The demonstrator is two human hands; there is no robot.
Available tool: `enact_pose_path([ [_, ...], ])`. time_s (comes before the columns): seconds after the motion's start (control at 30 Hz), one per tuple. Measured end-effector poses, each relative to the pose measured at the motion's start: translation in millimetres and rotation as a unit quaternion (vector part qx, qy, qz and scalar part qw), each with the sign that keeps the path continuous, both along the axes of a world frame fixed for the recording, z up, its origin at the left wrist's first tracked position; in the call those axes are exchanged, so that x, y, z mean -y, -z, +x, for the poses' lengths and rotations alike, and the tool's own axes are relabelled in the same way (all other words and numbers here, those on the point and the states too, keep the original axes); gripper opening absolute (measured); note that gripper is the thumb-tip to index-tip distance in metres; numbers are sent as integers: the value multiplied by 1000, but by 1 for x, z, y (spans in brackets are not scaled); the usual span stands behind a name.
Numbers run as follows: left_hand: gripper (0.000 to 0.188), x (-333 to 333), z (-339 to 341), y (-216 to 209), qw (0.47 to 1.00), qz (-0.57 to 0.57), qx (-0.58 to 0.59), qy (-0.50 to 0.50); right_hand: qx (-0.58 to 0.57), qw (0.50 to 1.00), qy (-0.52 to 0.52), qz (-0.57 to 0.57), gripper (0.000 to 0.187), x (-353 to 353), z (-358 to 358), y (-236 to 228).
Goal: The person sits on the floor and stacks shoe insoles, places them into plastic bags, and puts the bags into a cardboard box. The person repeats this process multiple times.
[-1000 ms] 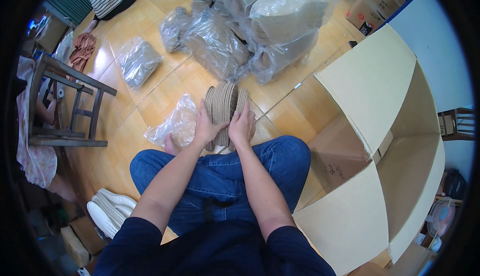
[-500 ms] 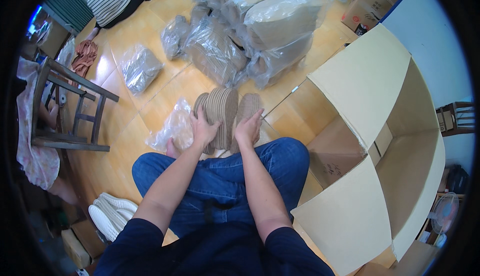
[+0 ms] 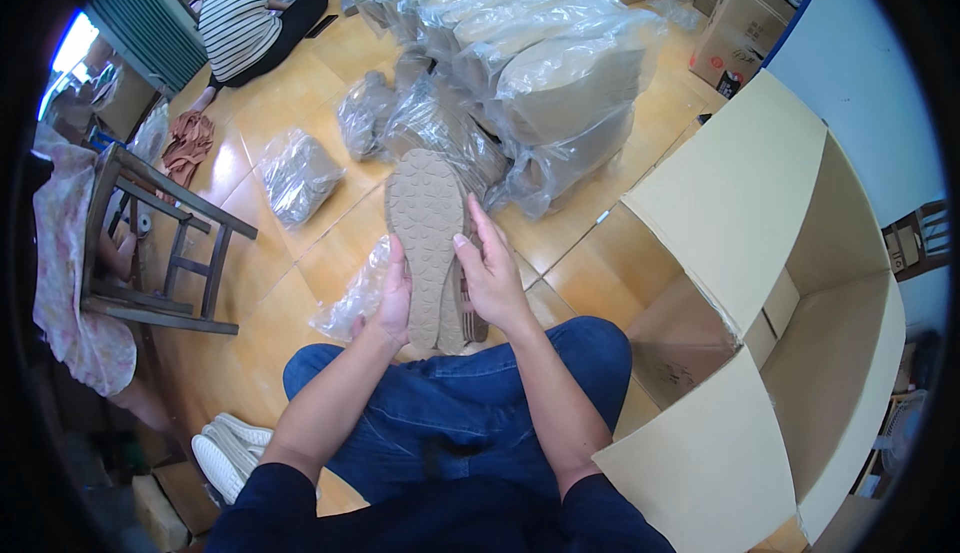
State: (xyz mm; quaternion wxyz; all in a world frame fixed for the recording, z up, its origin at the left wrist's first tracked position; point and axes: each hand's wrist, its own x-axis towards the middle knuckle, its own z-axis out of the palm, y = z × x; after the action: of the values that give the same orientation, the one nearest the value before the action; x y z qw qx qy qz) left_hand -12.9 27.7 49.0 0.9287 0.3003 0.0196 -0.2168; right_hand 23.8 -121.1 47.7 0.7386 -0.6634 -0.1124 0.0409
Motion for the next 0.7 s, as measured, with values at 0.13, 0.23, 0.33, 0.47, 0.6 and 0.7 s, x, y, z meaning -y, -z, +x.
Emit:
enact_pose_path([
  [0.13,67,-16,13,17,991,-38,111,62,-7,997,-62,35,46,-3,1,12],
  [0.23,54,-13,13,20,996,90,0,-19,-145,966,-68,204,40,-1,-3,23],
  [0.33,39,5,14,19,969,182,22,-165,-117,981,-64,141,34,-4,-4,26],
  [0.47,35,10,18,20,941,267,65,-196,-76,990,-10,116,32,-6,1,25],
  [0.6,44,-6,17,23,968,218,21,-118,-85,972,128,180,49,7,12,23],
  [0.7,57,-7,16,21,983,153,25,-101,-43,977,145,152,58,16,12,23],
])
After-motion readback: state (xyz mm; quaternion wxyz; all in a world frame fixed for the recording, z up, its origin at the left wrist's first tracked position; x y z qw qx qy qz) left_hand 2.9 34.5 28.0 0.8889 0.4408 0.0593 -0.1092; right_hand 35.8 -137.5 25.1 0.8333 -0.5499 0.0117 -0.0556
